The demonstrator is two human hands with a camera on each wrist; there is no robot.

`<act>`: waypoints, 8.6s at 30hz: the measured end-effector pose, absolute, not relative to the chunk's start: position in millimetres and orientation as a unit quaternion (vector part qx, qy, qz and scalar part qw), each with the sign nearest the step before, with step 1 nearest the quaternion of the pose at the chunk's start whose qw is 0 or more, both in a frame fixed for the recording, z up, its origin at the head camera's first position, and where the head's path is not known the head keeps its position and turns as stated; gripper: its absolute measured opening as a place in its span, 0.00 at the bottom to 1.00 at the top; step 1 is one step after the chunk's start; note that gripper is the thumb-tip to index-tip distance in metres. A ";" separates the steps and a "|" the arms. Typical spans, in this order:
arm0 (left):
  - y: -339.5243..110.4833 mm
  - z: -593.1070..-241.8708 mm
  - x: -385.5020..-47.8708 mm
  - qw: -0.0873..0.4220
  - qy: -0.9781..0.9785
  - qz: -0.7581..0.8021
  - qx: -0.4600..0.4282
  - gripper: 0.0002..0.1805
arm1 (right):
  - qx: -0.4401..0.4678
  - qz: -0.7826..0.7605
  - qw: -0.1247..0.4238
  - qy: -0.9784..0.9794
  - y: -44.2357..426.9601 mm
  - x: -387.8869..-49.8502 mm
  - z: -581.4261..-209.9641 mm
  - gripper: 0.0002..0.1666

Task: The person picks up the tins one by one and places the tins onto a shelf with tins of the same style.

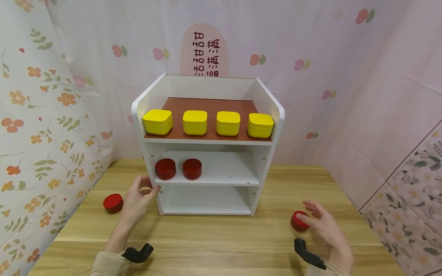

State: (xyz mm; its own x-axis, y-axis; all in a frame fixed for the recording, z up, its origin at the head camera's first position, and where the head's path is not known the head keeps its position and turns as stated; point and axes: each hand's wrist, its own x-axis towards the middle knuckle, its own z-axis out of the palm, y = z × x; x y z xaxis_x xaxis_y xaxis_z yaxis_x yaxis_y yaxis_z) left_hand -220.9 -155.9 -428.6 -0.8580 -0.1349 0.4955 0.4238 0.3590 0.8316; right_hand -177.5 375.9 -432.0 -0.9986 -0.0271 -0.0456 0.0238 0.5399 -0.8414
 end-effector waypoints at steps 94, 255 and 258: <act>-153.8 -425.9 -219.4 0.243 -0.794 -0.551 -0.085 0.16 | 0.003 -0.391 -0.066 0.918 338.4 -176.8 -381.8 0.46; -155.5 -428.5 -220.2 0.244 -0.787 -0.561 -0.086 0.16 | -0.217 -0.380 -0.265 0.859 174.3 -208.0 -323.7 0.25; -155.9 -429.2 -219.7 0.244 -0.787 -0.560 -0.087 0.16 | -0.203 -0.399 -0.283 0.848 180.8 -203.6 -327.8 0.20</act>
State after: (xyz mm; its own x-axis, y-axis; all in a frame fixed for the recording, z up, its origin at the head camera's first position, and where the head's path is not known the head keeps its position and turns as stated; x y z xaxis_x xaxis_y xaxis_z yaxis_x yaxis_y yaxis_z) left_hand -219.7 -155.9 -429.2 -0.8657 -0.1367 0.4815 0.4099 0.3584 0.8388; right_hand -203.6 180.8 -327.8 -0.7575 -0.1178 0.6421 -0.5701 0.5986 -0.5627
